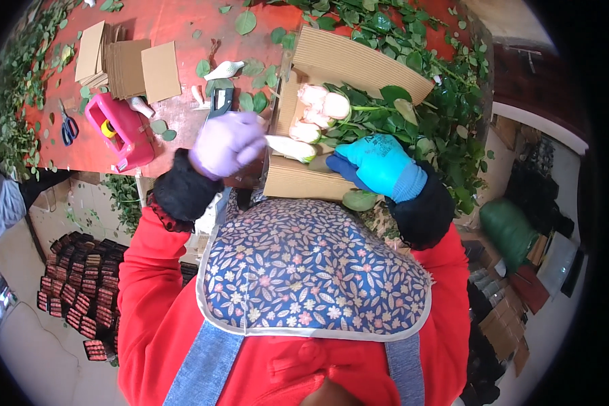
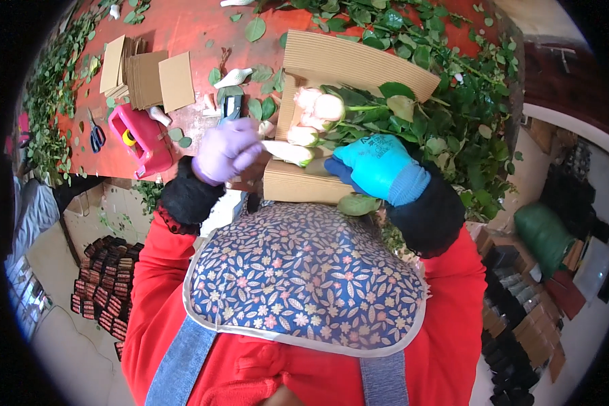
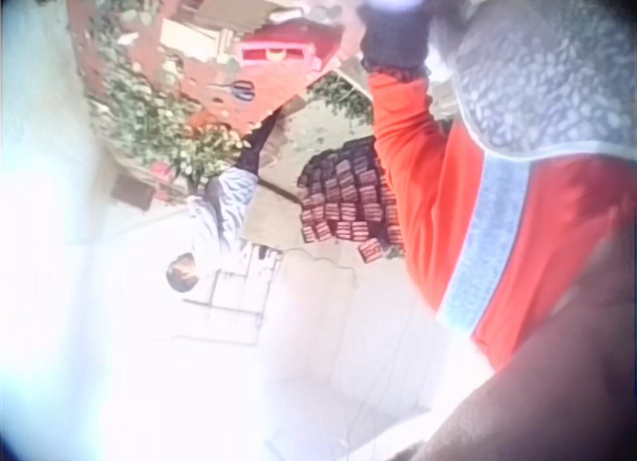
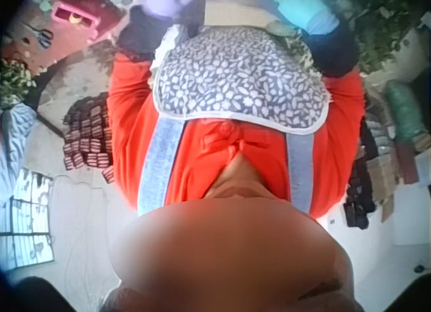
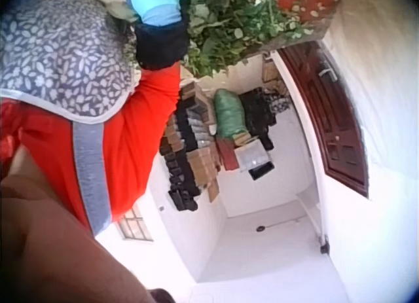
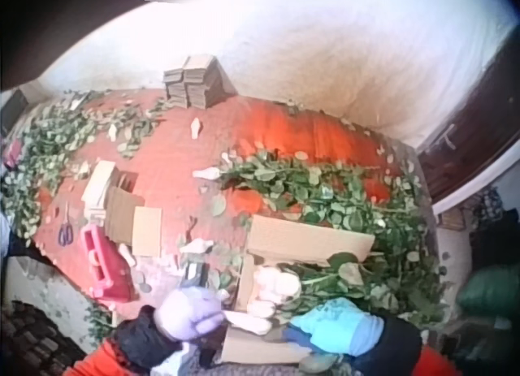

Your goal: The person places pink roses into cardboard boxes, adds green foliage, and seals the boxes with tape and a hand stapler before sorting plant material.

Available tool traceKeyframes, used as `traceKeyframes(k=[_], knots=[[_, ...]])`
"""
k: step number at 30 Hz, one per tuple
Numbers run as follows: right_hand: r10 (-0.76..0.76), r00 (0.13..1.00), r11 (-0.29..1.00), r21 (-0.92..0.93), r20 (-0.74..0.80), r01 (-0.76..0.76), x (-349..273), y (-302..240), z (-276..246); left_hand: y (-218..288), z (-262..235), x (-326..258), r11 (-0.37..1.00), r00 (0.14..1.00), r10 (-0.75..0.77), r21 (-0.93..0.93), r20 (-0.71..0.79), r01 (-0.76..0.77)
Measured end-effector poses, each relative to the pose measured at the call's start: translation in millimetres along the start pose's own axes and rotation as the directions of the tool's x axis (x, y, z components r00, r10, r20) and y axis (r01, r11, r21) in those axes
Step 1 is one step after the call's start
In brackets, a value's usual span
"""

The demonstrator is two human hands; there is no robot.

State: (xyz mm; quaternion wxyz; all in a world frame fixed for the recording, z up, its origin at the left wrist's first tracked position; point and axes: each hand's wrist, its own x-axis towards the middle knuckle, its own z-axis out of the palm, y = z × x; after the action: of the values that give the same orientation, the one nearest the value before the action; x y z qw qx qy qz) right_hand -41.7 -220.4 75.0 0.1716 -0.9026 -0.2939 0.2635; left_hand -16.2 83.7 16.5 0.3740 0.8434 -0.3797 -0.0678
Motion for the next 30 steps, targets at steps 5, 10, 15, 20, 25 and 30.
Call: traceKeyframes(k=[5, 10, 15, 20, 25, 30], knots=[[-0.033, 0.998, 0.999, -0.045, -0.059, 0.031, -3, -2, 4, -7, -31, -67, 0.929, 0.872, -0.361, 0.051, 0.330, 0.366], [-0.048, 0.997, 0.995, -0.095, -0.054, 0.043, 2, -8, 1, -22, -15, -151, 0.678, 0.149, -0.715, 0.626, 0.683, 0.385], [-0.064, 0.997, 0.988, -0.147, -0.050, 0.056, 2, -9, 0, -37, 9, -147, 0.806, 0.908, -0.403, 0.513, 0.112, 0.294], [-0.067, 0.997, 0.992, -0.106, -0.044, 0.062, 3, -7, -1, 47, -18, 8, 0.981, 0.983, 0.158, 0.100, 0.095, -0.168], [-0.074, 0.996, 0.997, 0.005, -0.051, 0.075, 1, -9, -5, 27, 17, 30, 0.965, 0.960, 0.247, 0.060, 0.128, -0.256], [-0.035, 0.973, 0.999, 0.023, -0.229, 0.042, -6, -32, -30, 22, 8, 25, 0.983, 0.959, 0.179, -0.014, 0.220, -0.180]])
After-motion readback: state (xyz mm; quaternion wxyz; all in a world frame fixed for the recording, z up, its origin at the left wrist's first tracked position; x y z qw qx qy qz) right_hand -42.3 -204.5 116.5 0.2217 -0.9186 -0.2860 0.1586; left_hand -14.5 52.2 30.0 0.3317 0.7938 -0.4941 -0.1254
